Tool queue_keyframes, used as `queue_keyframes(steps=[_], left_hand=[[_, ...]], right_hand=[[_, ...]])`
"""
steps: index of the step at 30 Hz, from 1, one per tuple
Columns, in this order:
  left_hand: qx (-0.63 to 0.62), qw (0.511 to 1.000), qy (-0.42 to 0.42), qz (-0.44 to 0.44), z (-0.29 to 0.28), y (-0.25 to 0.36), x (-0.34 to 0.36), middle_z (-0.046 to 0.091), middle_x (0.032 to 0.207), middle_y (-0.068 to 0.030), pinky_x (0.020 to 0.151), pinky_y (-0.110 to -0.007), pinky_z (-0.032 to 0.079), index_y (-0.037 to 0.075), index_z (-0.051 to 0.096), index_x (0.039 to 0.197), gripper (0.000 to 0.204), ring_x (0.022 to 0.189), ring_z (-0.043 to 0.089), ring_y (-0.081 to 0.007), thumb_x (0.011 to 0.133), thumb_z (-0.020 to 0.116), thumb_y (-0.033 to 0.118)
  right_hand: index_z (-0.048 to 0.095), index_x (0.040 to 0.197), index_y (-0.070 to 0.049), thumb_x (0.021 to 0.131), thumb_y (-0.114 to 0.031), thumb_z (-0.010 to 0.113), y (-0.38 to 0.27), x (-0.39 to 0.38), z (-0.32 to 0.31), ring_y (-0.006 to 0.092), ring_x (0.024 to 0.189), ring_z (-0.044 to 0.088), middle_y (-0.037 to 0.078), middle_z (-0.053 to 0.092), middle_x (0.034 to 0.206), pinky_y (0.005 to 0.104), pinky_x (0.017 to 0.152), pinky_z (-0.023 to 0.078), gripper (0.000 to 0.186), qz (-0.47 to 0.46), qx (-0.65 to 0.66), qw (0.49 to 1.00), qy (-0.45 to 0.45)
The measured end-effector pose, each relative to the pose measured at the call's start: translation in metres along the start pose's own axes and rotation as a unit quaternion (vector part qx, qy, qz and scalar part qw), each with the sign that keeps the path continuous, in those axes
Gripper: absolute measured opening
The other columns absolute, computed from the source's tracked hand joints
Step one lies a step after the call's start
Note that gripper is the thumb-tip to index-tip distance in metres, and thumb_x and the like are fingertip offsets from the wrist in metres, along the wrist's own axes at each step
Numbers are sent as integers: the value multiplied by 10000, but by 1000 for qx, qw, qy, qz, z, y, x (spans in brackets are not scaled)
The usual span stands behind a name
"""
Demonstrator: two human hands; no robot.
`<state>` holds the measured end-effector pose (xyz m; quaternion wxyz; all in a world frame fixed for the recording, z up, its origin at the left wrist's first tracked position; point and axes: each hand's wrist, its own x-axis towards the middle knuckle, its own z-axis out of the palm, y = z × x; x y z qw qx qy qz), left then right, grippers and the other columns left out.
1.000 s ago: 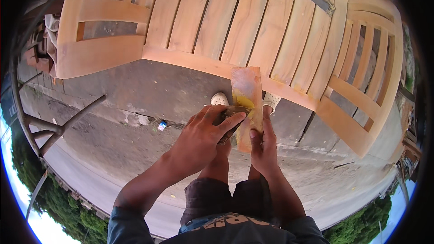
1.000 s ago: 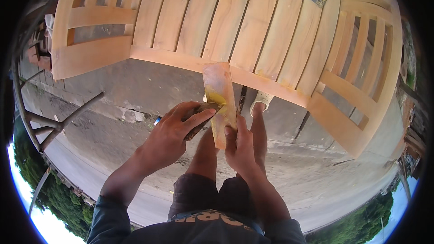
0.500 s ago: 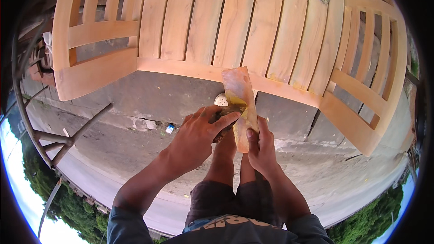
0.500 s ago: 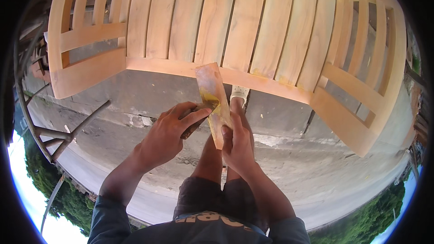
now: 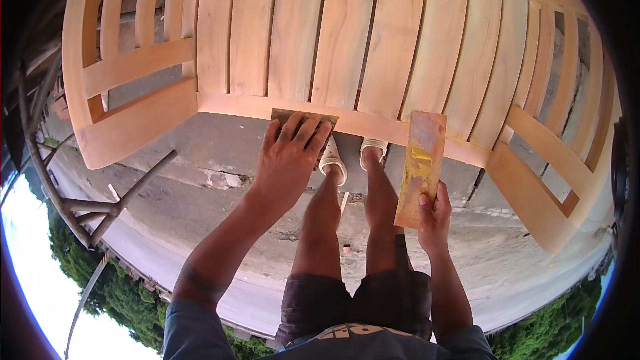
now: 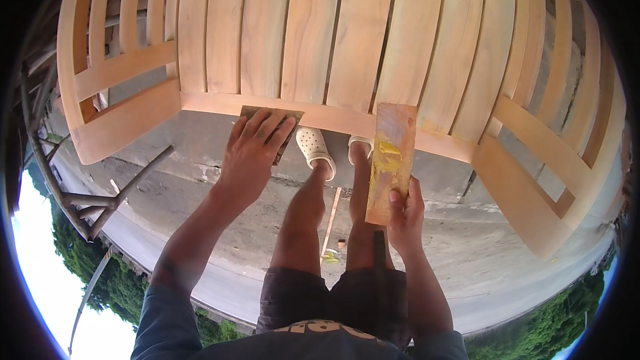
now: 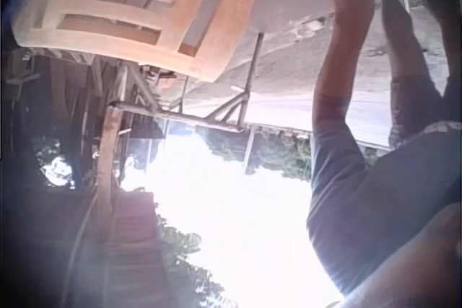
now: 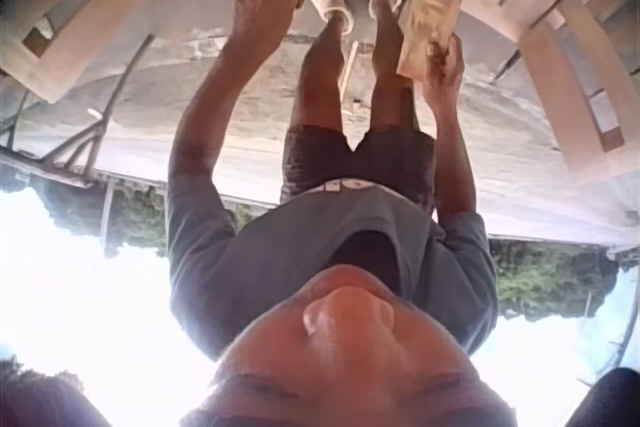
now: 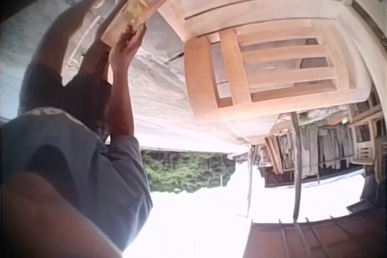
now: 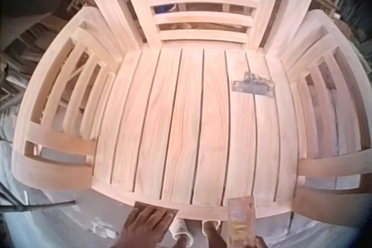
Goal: Applying wood filler and scraping a wooden chair in a workshop.
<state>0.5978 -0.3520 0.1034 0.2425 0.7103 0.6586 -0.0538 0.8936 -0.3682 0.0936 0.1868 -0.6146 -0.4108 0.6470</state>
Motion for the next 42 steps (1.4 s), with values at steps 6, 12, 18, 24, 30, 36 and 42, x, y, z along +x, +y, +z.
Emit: queue_keyframes(steps=[6,12,18,24,30,36,42], left_hand=[[75,994,47,60,53,-29,-3,458,1409,-30,1094,-471,335,124,521,1336,504,1312,420,-252,839,579,66],[-110,994,-10,-22,7,-18,26,504,1357,-53,1046,-397,414,102,528,1312,551,1261,465,-263,788,565,-64],[-9,999,-36,21,24,-8,24,519,1328,-66,1035,-395,424,67,518,1310,543,1237,480,-273,785,558,-67],[-46,997,-40,37,25,-4,28,505,1352,-59,1100,-415,348,80,514,1334,520,1285,437,-277,823,571,7],[21,995,2,95,47,-3,0,471,1389,-65,1099,-468,348,73,513,1340,508,1307,415,-276,839,545,-2],[-167,982,-39,-77,16,2,38,487,1357,-118,1046,-405,402,26,509,1324,580,1263,446,-305,764,521,-125],[-79,995,-61,7,26,31,26,534,1291,-124,1051,-410,389,25,525,1303,554,1255,456,-301,765,544,-107]], right_hand=[[458,1198,24,994,-316,492,17,-13,-7,128,936,501,84,548,1023,287,837,422,398,27,-25,999,14],[461,1154,6,990,-279,509,25,-30,4,90,905,460,42,521,996,249,827,397,332,42,19,999,27],[456,1149,3,985,-241,514,31,-38,22,84,896,463,39,526,983,238,810,393,300,34,53,998,29],[452,1155,4,981,-210,513,30,-44,21,82,912,472,46,532,1005,239,805,403,282,44,96,993,50],[456,1163,9,987,-211,502,36,-51,20,88,923,473,47,528,1017,244,824,397,285,38,84,995,50],[460,1130,8,986,-217,502,39,-55,23,91,913,457,48,514,996,242,812,391,270,34,62,996,55],[462,1115,6,985,-215,500,31,-53,29,100,882,450,45,502,974,244,796,391,259,34,56,996,56]])
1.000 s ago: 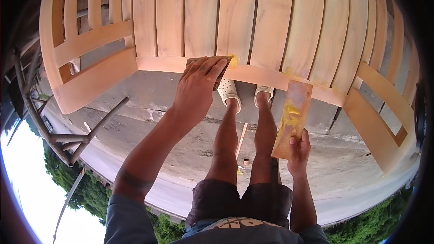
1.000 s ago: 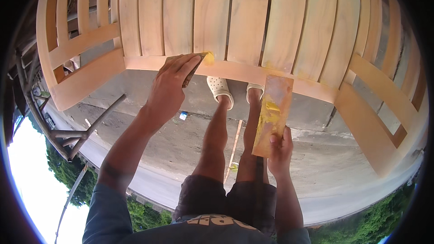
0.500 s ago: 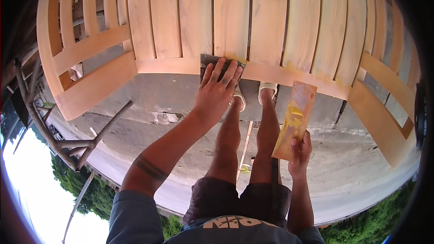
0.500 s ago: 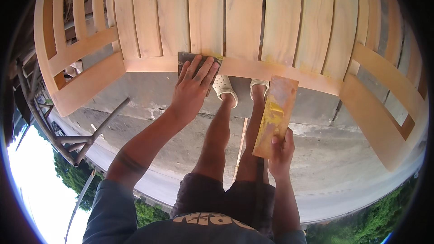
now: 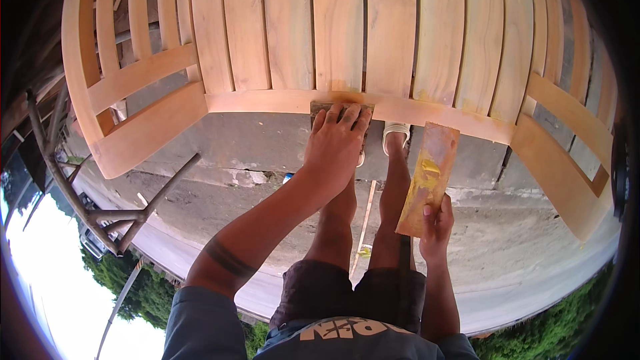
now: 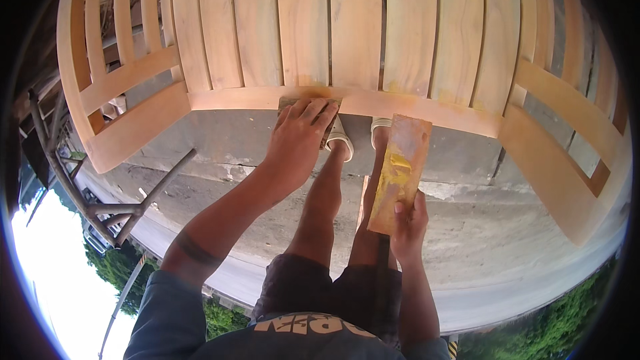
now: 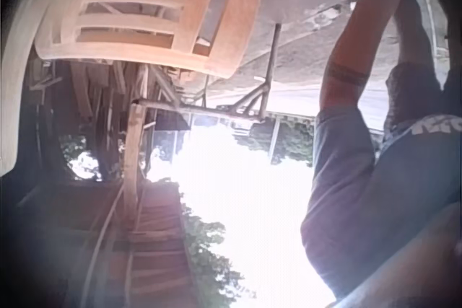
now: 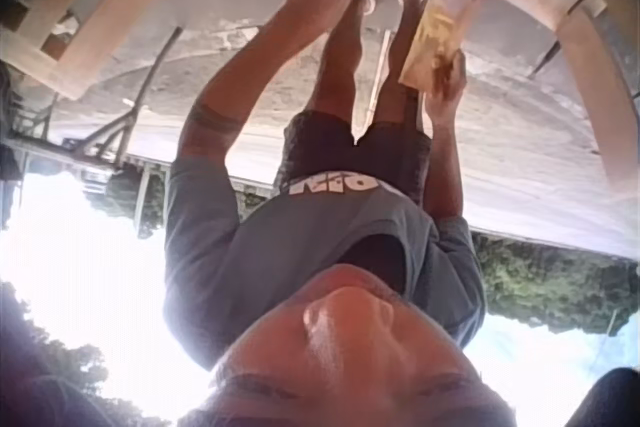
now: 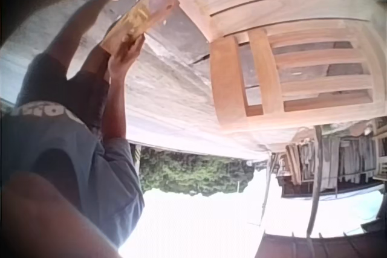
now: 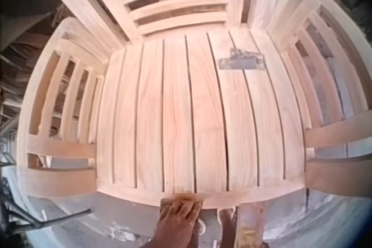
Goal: Applying wood filler and scraping a wooden chair in a workshop.
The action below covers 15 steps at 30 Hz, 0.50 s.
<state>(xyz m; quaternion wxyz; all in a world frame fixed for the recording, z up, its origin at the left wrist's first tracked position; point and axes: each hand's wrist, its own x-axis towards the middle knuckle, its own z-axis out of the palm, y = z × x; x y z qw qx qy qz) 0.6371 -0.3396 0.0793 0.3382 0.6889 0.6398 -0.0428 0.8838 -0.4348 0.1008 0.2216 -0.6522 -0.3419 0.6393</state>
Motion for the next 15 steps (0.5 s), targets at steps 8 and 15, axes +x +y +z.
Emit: queue_keyframes(steps=[8,15], left_hand=[[24,999,28,-1,-30,-49,-7,498,1359,-58,1032,-418,418,95,516,1336,609,1244,466,-293,766,533,-116],[128,990,31,58,14,-64,-39,446,1409,-39,1083,-477,357,118,484,1374,612,1302,419,-305,790,550,-52]], right_hand=[[453,1133,6,990,-197,491,6,-3,-5,87,899,463,42,516,986,231,806,395,252,24,26,999,7],[457,1115,18,979,-180,497,4,-4,5,116,905,485,67,532,962,264,796,416,243,8,3,1000,1]])
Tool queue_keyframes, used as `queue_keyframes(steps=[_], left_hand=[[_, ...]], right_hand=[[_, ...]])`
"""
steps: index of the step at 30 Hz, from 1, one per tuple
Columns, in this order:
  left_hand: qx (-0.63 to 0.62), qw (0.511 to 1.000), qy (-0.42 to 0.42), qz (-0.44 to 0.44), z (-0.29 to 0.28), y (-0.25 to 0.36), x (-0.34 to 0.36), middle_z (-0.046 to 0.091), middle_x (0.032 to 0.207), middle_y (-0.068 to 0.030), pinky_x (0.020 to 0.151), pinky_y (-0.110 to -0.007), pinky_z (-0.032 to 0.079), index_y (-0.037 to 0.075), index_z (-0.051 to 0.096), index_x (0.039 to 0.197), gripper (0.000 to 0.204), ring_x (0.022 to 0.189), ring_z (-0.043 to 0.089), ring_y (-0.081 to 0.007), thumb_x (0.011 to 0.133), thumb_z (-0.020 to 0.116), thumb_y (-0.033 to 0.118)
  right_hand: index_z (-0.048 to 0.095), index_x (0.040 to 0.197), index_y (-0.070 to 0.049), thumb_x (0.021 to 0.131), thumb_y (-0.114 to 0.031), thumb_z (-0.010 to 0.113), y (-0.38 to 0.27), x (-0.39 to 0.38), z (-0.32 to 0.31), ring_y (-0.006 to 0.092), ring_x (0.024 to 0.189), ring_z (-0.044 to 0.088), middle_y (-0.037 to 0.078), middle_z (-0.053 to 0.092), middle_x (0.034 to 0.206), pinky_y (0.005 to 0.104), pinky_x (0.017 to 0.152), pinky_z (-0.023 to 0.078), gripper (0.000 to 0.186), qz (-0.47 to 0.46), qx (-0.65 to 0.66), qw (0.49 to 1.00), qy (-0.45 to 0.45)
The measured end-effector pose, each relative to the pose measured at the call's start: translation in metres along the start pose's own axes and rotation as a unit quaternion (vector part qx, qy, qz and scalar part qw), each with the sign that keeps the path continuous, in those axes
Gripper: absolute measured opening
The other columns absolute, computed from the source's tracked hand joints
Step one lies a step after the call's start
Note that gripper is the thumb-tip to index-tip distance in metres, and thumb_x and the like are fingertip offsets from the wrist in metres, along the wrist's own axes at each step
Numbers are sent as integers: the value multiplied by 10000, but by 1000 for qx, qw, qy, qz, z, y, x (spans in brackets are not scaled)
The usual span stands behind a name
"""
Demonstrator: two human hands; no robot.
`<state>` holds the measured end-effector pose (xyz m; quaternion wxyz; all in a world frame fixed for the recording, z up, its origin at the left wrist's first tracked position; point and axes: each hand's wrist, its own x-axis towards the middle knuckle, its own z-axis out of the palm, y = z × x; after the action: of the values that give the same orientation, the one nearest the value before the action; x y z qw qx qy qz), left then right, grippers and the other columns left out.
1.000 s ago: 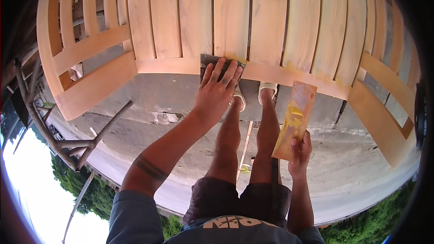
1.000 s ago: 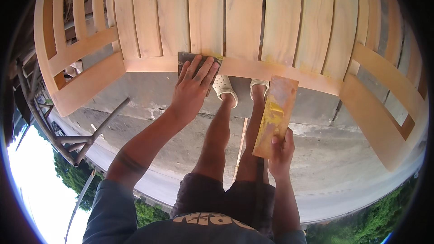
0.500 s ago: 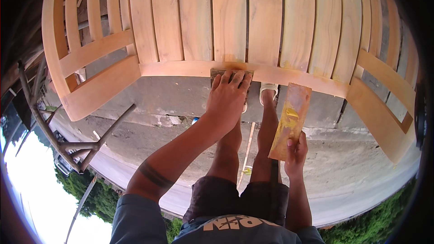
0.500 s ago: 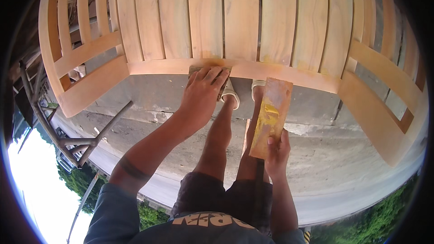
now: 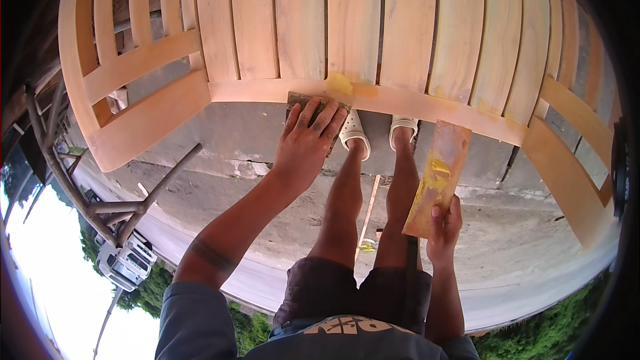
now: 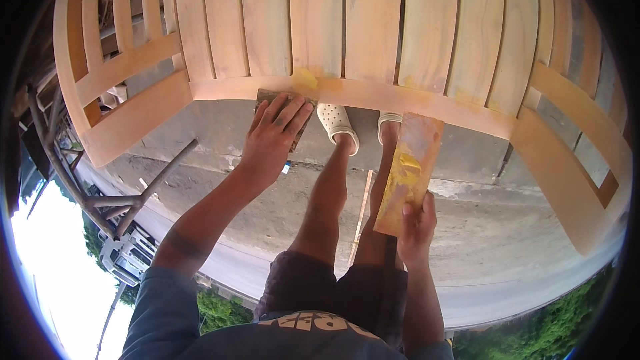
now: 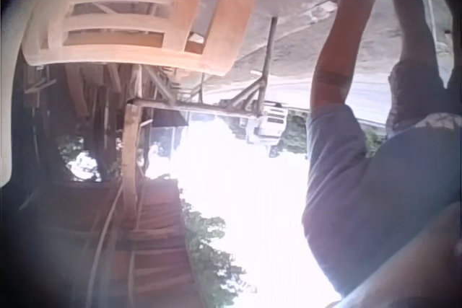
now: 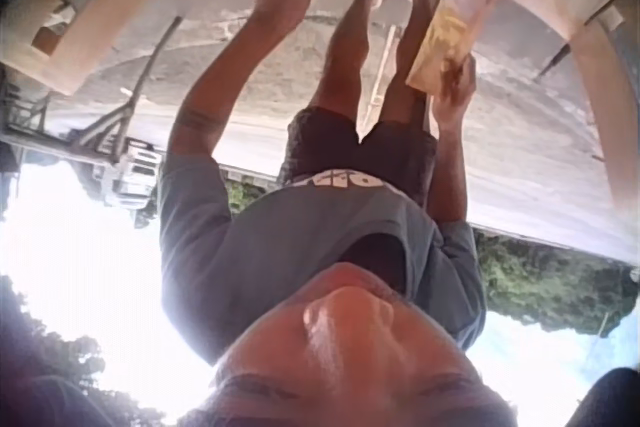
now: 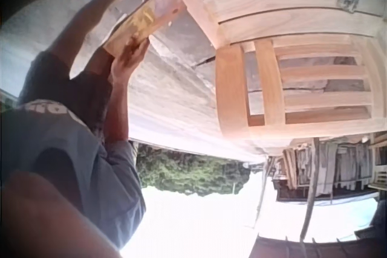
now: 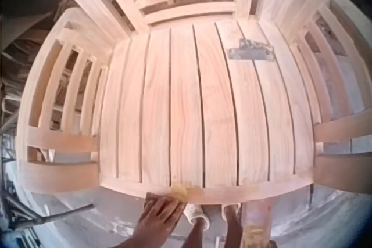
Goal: Applying wood filler and scraping a wooden chair in a workshop.
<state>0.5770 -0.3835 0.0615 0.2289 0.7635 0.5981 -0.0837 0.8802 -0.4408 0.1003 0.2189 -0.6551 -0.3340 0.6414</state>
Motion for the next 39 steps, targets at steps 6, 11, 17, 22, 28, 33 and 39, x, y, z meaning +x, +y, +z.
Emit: queue_keyframes(steps=[6,11,17,22,28,33,39], left_hand=[[-216,960,40,-173,-43,5,35,493,1349,-120,1019,-391,430,53,475,1347,635,1239,470,-326,750,491,-165],[-164,973,12,-159,-25,35,30,535,1292,-116,999,-414,438,54,509,1315,598,1205,496,-326,751,521,-145],[-213,960,39,-178,-40,12,44,550,1275,-138,1015,-410,424,31,528,1301,599,1195,503,-327,737,497,-169],[-77,993,25,-90,-16,41,33,523,1309,-112,1041,-419,401,62,511,1323,606,1229,475,-303,751,522,-137],[-107,987,30,-117,-19,39,41,509,1328,-100,1048,-428,368,58,519,1315,512,1251,452,-297,809,556,-9],[-206,973,-71,-70,-29,80,51,491,1329,-81,1063,-415,379,82,499,1332,636,1269,427,-289,734,555,-130],[-17,998,62,-7,5,80,63,456,1372,-73,1074,-437,370,72,506,1332,529,1281,418,-297,812,568,-5]], right_hand=[[458,1075,14,977,-199,498,-2,-3,5,120,874,471,75,524,927,266,781,408,238,-12,-7,1000,0],[451,1074,16,977,-177,490,-8,-1,7,113,849,462,71,520,917,258,776,405,220,-11,-13,1000,-15],[453,1134,24,977,-133,472,-2,-5,0,114,894,500,71,548,968,251,799,417,222,-19,12,1000,3],[442,1206,31,980,-144,487,5,-7,-12,119,955,522,79,568,1022,261,841,427,289,-1,62,998,-1],[445,1113,7,978,-203,513,7,-8,-18,90,908,463,45,521,977,227,814,389,259,2,71,997,20],[442,1112,10,982,-204,501,15,-11,-34,93,911,461,52,522,974,236,809,388,257,-5,50,998,33],[443,1132,13,979,-188,489,19,-9,-40,99,912,460,62,521,978,245,814,387,256,1,46,998,32]])
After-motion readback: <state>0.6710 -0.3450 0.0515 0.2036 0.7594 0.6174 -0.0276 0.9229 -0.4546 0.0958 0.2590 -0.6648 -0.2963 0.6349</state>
